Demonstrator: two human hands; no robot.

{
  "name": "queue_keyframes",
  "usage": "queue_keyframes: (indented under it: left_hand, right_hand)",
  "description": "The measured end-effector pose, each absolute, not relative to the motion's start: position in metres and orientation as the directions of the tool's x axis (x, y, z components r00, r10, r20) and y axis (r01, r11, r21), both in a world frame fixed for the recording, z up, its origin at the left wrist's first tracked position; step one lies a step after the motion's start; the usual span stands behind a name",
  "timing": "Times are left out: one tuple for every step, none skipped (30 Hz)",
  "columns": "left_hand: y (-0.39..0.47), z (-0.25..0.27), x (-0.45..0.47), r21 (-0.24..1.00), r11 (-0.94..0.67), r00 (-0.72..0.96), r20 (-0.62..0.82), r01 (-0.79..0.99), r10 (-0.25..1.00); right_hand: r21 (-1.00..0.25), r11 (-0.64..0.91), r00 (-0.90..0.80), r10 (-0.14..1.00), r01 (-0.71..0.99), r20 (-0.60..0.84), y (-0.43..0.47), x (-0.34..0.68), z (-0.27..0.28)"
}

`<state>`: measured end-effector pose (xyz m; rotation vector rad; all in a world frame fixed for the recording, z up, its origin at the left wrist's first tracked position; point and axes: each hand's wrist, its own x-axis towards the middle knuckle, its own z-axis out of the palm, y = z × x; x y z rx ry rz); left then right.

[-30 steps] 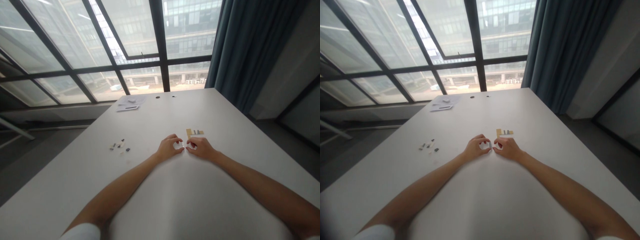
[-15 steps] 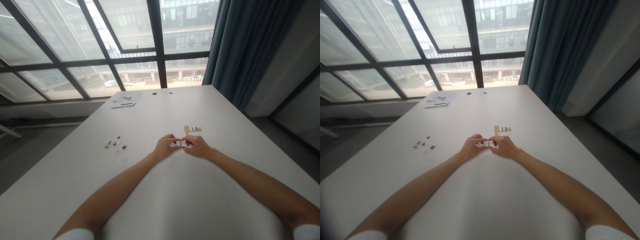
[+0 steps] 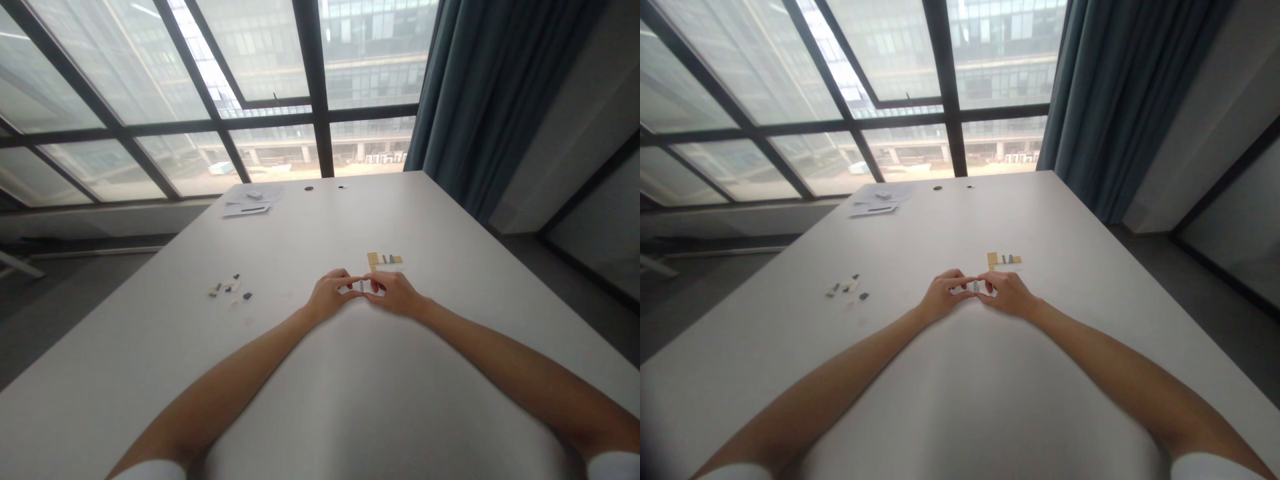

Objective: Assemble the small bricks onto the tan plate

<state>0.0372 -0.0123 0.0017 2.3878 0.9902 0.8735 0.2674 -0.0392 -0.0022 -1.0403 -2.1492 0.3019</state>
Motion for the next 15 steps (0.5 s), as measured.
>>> queue_keyframes:
  left_hand:
    - [-0.0126, 0.002, 0.0373, 0.576, -0.66, 0.549, 0.388, 0.482, 0.74]
    - [-0.0128, 0.0023, 0.0374, 0.579, -0.656, 0.547, 0.384, 0.485, 0.744]
    - [-0.0128, 0.0024, 0.0375, 0.581, -0.652, 0.546, 0.381, 0.487, 0.746]
    - [-0.0128, 0.0024, 0.0375, 0.582, -0.65, 0.544, 0.379, 0.489, 0.749]
    - [-0.0127, 0.0023, 0.0374, 0.583, -0.649, 0.543, 0.378, 0.49, 0.75]
    - [-0.0125, 0.002, 0.0373, 0.582, -0.649, 0.543, 0.378, 0.489, 0.749]
    - [-0.0123, 0.0017, 0.0373, 0.582, -0.651, 0.543, 0.382, 0.488, 0.748]
    - [-0.0121, 0.0013, 0.0373, 0.582, -0.653, 0.542, 0.386, 0.485, 0.747]
    - [-0.0119, 0.0009, 0.0372, 0.581, -0.655, 0.541, 0.39, 0.483, 0.745]
    - [-0.0117, 0.0006, 0.0373, 0.58, -0.657, 0.54, 0.394, 0.481, 0.744]
    - [-0.0115, 0.0002, 0.0373, 0.58, -0.659, 0.539, 0.399, 0.479, 0.742]
    - [-0.0114, -0.0001, 0.0373, 0.579, -0.66, 0.537, 0.402, 0.478, 0.741]
    - [-0.0112, -0.0003, 0.0373, 0.579, -0.661, 0.536, 0.404, 0.477, 0.741]
    - [-0.0111, -0.0006, 0.0373, 0.58, -0.661, 0.535, 0.405, 0.476, 0.741]
    - [-0.011, -0.0007, 0.0373, 0.58, -0.662, 0.535, 0.407, 0.475, 0.741]
  right_hand:
    - [-0.486, 0.647, -0.415, 0.756, 0.587, 0.506, -0.0391, 0.2672, -0.0022]
    - [-0.487, 0.646, -0.413, 0.757, 0.587, 0.507, -0.0391, 0.2671, -0.0022]
    - [-0.489, 0.644, -0.411, 0.759, 0.588, 0.506, -0.0391, 0.267, -0.0022]
    - [-0.49, 0.641, -0.408, 0.761, 0.59, 0.505, -0.0392, 0.2669, -0.0023]
    - [-0.491, 0.64, -0.406, 0.762, 0.591, 0.504, -0.0393, 0.2669, -0.0024]
    - [-0.493, 0.639, -0.405, 0.763, 0.591, 0.504, -0.0394, 0.2669, -0.0026]
    - [-0.494, 0.637, -0.403, 0.764, 0.591, 0.503, -0.0395, 0.2669, -0.0027]
    - [-0.495, 0.636, -0.401, 0.765, 0.592, 0.504, -0.0395, 0.267, -0.0028]
    - [-0.496, 0.637, -0.401, 0.765, 0.59, 0.504, -0.0395, 0.267, -0.0029]
    - [-0.498, 0.637, -0.402, 0.765, 0.588, 0.504, -0.0393, 0.2671, -0.0028]
    - [-0.499, 0.638, -0.404, 0.764, 0.587, 0.503, -0.0392, 0.2671, -0.0027]
    - [-0.5, 0.639, -0.406, 0.764, 0.585, 0.501, -0.039, 0.2671, -0.0025]
    - [-0.501, 0.639, -0.407, 0.764, 0.584, 0.5, -0.0388, 0.2671, -0.0023]
    - [-0.502, 0.639, -0.409, 0.764, 0.583, 0.498, -0.0386, 0.2671, -0.0022]
    - [-0.503, 0.638, -0.408, 0.765, 0.583, 0.498, -0.0385, 0.2671, -0.0021]
